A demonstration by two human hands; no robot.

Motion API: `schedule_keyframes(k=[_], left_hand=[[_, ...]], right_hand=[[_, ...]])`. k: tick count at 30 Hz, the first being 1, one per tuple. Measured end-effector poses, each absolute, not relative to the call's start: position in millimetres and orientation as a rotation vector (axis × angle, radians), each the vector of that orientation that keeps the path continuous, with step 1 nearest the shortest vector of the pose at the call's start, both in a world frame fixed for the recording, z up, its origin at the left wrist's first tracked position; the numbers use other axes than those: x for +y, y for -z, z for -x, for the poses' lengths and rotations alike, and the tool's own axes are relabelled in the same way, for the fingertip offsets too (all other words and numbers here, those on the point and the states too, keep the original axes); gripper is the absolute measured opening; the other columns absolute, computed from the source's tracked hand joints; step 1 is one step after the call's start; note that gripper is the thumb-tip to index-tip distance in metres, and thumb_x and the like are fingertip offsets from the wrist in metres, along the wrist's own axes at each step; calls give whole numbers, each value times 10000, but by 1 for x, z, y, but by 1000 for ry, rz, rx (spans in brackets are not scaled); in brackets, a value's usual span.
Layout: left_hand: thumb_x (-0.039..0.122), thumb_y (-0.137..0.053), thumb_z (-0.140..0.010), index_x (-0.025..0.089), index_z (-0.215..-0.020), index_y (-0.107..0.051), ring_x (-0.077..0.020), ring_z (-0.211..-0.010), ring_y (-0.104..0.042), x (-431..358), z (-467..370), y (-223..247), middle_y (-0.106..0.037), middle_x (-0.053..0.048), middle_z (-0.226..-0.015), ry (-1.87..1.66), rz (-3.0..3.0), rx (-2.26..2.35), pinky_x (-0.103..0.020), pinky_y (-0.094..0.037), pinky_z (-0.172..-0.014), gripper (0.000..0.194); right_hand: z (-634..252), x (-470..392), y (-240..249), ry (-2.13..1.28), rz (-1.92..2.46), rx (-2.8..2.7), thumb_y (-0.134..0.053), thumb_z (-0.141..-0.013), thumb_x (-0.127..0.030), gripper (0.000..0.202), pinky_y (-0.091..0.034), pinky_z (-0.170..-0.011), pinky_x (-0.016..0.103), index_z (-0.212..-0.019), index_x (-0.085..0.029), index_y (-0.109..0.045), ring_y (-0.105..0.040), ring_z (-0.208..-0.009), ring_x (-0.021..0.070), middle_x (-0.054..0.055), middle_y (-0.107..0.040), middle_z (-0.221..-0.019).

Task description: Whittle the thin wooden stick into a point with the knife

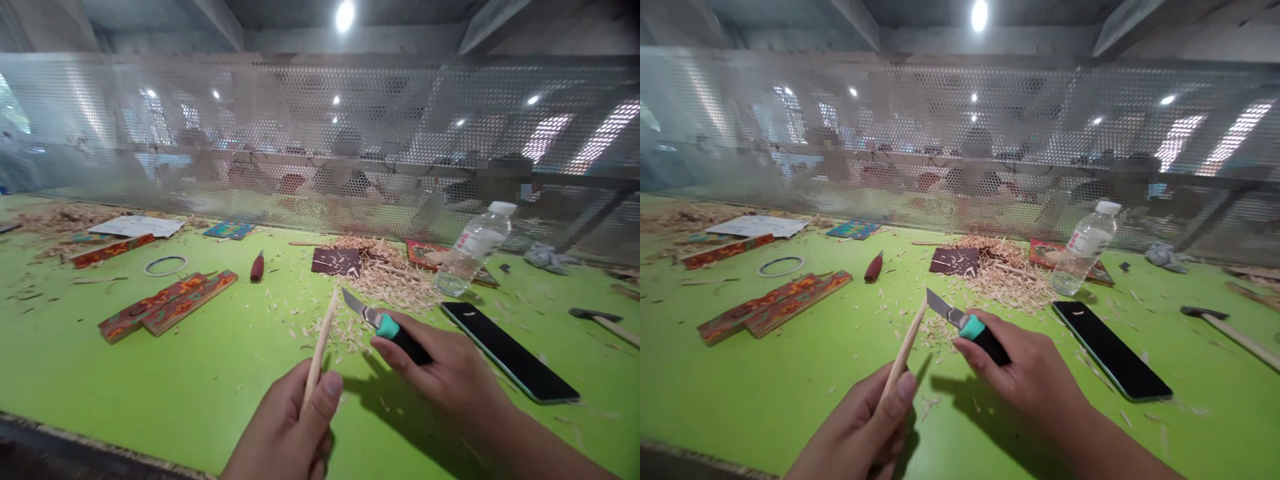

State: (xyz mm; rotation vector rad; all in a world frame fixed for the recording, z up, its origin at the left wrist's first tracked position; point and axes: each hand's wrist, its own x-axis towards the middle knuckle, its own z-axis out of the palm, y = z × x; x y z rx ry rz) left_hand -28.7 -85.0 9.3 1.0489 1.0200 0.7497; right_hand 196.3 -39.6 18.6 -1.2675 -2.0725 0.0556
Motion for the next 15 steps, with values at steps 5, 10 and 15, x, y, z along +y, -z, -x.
schedule_keyframes(k=[5,10,15], left_hand=[[716,-509,-971,246,-962,-477,-58,-417,-150,-84,38,-1,-369,125,-564,-752,-887,831,-199,-137,-419,471],[764,-542,-916,239,-1026,-488,-61,-404,-157,-84,40,3,-377,134,-529,-724,-830,799,-192,-144,-419,539],[757,-453,-965,230,-957,-501,-76,-456,-202,-85,34,-8,-356,113,-580,-711,-972,900,-205,-199,-459,529]], right_hand=[[-192,-39,-20,-274,1297,-2113,-486,-1064,-542,417,-437,-491,243,-881,-221,-680,-587,-494,157,-35,-628,-588],[-190,-41,-14,-340,1211,-2181,-486,-1068,-497,370,-387,-504,247,-850,-226,-612,-545,-510,146,-41,-601,-607],[-187,-46,-14,-374,1172,-2277,-441,-1075,-378,256,-428,-551,261,-984,-223,-624,-615,-578,167,-11,-672,-700]])
